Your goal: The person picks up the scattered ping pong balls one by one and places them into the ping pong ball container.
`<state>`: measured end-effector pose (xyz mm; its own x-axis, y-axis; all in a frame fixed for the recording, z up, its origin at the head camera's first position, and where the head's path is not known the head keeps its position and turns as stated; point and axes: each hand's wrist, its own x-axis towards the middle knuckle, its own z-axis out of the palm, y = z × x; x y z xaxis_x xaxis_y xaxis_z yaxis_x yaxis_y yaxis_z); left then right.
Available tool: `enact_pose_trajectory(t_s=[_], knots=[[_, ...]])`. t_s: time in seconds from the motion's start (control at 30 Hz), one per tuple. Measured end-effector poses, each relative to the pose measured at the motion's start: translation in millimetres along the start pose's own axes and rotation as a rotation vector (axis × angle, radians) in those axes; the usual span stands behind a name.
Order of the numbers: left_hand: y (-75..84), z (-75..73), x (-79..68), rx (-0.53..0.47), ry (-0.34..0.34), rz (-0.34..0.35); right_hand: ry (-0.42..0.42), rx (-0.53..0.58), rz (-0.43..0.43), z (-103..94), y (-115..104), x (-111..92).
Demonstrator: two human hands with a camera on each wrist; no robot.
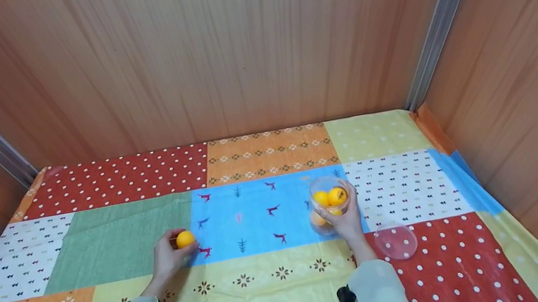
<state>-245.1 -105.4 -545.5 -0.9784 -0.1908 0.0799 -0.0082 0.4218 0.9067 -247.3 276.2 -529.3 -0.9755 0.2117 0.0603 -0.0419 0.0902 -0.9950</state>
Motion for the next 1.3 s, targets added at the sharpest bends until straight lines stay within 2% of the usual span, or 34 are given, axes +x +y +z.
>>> enact_pose_trajectory(t_s=[0.13,0.6,1.03,1.3], knots=[[4.5,1.7,-0.2,0.008,-0.004,-0.003,0.001,0.001,-0.006,0.7,-0.4,0.2],[20.7,11.4,-2.5,-0.056,-0.009,0.0,-0.02,-0.003,0.018,-1.2,-1.6,-0.7],[32.9,29.3,-2.4,-0.074,-0.029,0.005,-0.006,0.012,0.017,0.3,0.1,0.3],[40.1,40.9,-2.4,-0.087,-0.033,0.04,0.0,0.006,-0.021,0.6,-0.3,-0.5]])
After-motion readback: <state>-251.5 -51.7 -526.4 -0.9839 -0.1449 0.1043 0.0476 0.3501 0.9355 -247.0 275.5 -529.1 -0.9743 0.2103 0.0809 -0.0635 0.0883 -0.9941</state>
